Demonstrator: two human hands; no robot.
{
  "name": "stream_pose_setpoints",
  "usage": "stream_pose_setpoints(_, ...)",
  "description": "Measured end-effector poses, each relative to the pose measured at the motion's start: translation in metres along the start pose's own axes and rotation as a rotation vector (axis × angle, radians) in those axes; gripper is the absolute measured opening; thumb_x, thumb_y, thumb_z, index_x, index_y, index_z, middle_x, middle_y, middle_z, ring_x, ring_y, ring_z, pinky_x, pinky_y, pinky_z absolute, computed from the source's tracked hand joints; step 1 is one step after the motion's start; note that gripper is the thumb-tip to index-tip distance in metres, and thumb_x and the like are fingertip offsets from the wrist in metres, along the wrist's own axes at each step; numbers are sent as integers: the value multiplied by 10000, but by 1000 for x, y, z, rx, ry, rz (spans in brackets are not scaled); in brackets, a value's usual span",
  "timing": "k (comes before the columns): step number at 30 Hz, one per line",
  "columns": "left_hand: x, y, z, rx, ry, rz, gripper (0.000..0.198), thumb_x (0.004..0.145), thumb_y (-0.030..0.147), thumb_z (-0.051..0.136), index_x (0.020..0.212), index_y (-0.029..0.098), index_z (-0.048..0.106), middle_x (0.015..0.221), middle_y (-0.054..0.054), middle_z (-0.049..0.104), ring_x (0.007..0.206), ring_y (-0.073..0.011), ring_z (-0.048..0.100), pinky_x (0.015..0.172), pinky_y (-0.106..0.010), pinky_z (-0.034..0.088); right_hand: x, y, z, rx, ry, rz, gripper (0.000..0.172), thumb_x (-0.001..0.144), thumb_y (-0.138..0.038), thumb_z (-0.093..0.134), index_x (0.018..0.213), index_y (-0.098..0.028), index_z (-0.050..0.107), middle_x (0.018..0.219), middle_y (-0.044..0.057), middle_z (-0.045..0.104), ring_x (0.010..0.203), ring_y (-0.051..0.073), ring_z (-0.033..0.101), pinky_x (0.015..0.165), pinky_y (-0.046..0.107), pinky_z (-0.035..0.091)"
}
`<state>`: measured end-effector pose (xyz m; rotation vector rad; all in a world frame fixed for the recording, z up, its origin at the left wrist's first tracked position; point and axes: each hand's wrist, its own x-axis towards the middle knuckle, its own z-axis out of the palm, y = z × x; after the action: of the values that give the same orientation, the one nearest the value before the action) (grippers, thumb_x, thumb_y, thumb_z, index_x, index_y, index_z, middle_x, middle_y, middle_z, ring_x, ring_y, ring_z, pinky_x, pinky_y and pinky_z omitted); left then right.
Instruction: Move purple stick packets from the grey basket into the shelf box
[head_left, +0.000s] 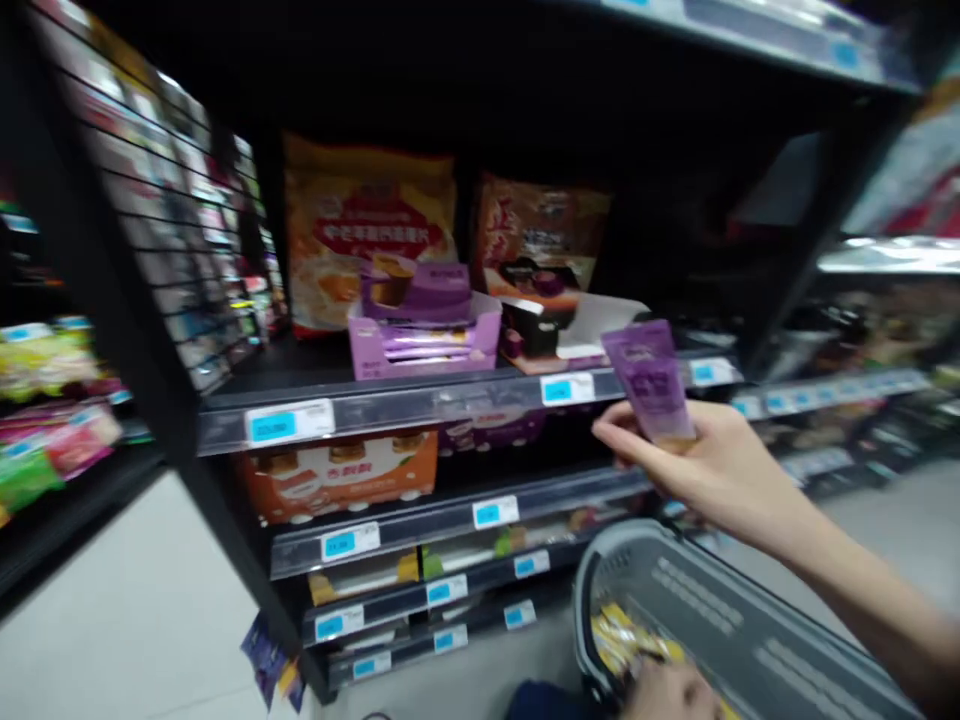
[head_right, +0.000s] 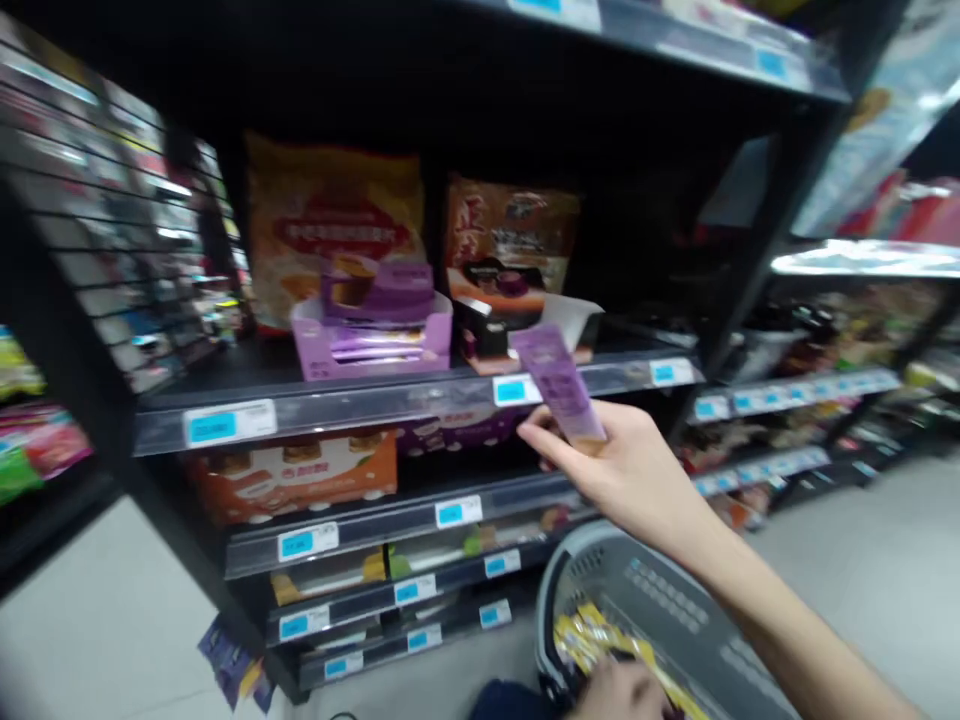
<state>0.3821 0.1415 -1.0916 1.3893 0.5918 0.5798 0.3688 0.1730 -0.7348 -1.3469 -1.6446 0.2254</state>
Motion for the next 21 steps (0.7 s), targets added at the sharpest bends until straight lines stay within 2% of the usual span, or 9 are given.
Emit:
stream_pose_setpoints(1,-2,2,1,32,4,-52,450,866,601,484,815,199,680,616,-54,568,456,-191,534,420,-337,448,-22,27,-9,94,-41,207,398,721,-592,722,792,-202,686,521,6,585,374,121,437,377,254,330)
stream_pose_setpoints(2,-3,5,0,51,-15,-43,440,864,572,491,814,170,662,593,-43,561,430,-166,509,416,-312,441,-45,55,-16,188,-40,405,440,702,-621,725,806,-196,673,494,-5,555,351,113,403,352,248,300)
stream_pose_setpoints(3,-3,7,-2,58,-32,-11,433,868,551,484,839,152,647,603,-40,568,438,-159,516,417,-293,444,-69,84,-21,273,28,551,463,687,-630,735,810,-190,658,488,-13,540,349,107,396,348,238,284)
stream_pose_setpoints(6,2,11,-8,30,-109,-2,463,885,574,438,917,146,611,693,-38,603,493,-142,535,426,-250,449,-142,168,-26,509,298,807,500,649,-623,769,787,-158,649,518,-19,533,382,84,405,385,216,295)
stream_pose_setpoints(9,8,8,-10,19,-183,-2,450,890,572,468,1031,166,601,897,-68,657,677,-162,610,488,-229,482,-200,224,-21,676,344,980,518,654,-647,739,762,-148,653,547,11,570,418,110,467,418,227,338)
stream_pose_setpoints(12,9,6,-9,57,-249,54,378,888,497,546,1061,167,616,952,-79,683,821,-179,642,631,-242,518,-228,244,-9,710,370,1029,537,676,-681,693,732,-149,653,528,21,582,431,121,486,436,227,345)
stream_pose_setpoints(15,9,8,-8,85,-255,129,327,830,414,665,1024,155,618,891,-68,696,827,-176,653,763,-274,521,-229,244,6,792,414,976,550,697,-701,663,728,-153,660,550,21,600,482,124,521,478,220,383)
stream_pose_setpoints(18,11,8,-7,76,-234,92,349,791,392,708,1016,151,594,834,-54,698,733,-165,646,686,-262,519,-221,242,20,838,465,960,520,690,-666,694,747,-150,671,606,22,628,525,122,540,490,213,392)
stream_pose_setpoints(21,12,7,-7,137,-163,114,296,793,378,700,956,148,610,788,-45,687,685,-156,631,634,-247,506,-220,245,29,716,568,941,449,599,-544,809,754,-148,667,642,-4,632,545,102,516,504,200,381)
